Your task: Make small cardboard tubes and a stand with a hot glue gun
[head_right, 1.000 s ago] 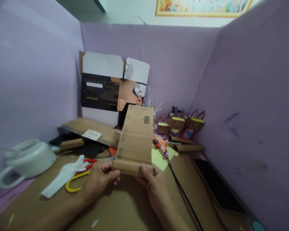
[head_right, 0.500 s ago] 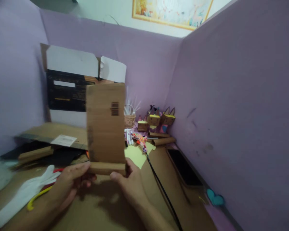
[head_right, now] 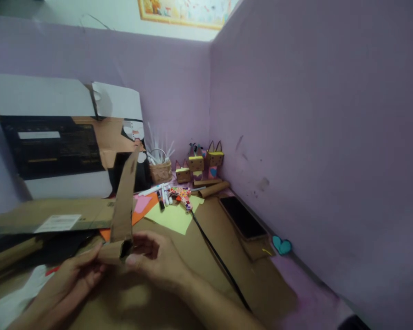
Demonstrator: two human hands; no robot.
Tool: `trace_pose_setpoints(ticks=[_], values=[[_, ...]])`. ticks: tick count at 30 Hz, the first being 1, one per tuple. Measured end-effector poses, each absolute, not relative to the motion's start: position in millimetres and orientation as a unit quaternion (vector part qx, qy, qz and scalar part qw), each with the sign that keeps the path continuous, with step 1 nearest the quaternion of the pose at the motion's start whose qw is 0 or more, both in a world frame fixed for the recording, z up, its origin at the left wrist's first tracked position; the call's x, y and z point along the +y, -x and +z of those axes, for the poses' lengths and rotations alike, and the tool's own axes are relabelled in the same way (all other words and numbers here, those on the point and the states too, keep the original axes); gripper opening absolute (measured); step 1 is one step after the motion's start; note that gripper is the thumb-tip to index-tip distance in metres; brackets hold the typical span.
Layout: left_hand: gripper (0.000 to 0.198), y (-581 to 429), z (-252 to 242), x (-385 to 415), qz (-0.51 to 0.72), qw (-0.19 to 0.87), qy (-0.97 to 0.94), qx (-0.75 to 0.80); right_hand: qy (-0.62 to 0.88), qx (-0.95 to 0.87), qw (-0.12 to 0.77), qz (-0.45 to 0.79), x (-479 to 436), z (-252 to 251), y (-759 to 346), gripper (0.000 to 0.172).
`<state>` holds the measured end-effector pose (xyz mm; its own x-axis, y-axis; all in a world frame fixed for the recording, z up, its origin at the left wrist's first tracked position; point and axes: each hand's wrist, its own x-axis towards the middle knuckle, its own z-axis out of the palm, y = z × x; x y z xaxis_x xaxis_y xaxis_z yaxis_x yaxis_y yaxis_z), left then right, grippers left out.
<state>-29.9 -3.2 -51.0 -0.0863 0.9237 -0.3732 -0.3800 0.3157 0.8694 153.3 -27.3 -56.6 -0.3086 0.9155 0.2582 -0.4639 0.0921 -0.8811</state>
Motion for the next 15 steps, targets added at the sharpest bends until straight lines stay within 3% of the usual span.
trace_pose_setpoints(ticks=[5, 10, 15], values=[[0.005, 30.4, -46.6, -8.5, 0.548, 0.535, -0.365, 0.53, 0.288, -0.457, 0.579, 0.611, -22.5, -51.1, -158.4, 0.026], [0.012, 24.5, -41.7, -25.2, 0.535, 0.313, -0.522, 0.587, 0.343, -0.312, 0.639, 0.614, -14.9, -55.1, -161.8, 0.03], [0.019, 24.1, -42.7, -32.9, 0.518, 0.19, -0.658, 0.512, 0.359, -0.348, 0.674, 0.544, -14.9, -60.4, -159.4, 0.041]])
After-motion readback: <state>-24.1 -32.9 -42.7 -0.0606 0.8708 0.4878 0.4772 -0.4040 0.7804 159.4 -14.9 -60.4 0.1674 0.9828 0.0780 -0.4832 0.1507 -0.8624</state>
